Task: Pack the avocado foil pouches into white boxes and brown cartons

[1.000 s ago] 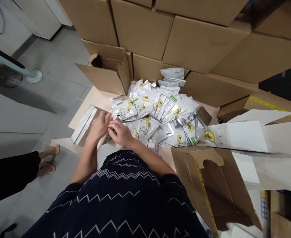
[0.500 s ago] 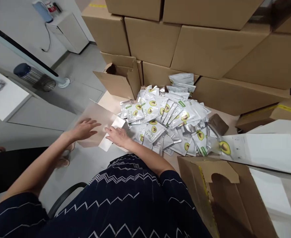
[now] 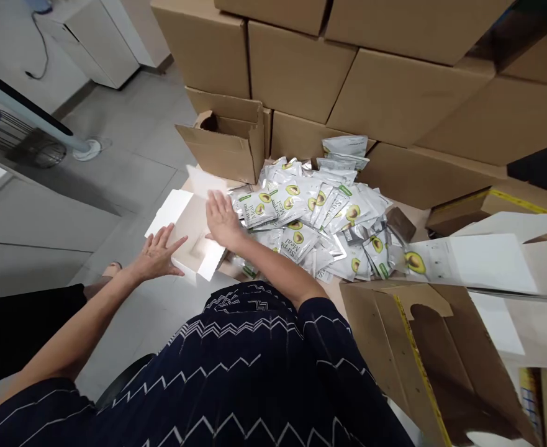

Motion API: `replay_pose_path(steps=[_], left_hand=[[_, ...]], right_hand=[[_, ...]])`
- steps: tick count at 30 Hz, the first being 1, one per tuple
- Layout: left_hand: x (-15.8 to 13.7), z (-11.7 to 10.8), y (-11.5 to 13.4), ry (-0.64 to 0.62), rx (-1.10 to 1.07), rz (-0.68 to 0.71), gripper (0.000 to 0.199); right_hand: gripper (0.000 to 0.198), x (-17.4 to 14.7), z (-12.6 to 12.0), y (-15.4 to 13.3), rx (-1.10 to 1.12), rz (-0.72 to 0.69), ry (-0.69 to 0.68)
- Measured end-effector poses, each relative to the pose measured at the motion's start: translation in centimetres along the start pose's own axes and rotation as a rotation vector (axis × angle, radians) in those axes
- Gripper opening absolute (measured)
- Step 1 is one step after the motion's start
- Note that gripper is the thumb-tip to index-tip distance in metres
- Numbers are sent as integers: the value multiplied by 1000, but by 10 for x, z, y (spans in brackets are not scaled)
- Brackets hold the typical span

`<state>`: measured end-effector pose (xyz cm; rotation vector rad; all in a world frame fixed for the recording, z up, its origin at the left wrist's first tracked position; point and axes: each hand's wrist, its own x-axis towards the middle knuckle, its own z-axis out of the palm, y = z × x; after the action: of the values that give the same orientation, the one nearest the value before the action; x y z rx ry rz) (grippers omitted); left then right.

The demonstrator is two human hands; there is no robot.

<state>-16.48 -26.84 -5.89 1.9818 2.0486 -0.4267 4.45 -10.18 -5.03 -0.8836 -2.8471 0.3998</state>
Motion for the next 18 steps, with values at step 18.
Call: replay_pose_path(steps=[18], left_hand=[[-7,32,4,213,-182,11,40]], right_hand=[[46,-42,12,93,400,358,385]])
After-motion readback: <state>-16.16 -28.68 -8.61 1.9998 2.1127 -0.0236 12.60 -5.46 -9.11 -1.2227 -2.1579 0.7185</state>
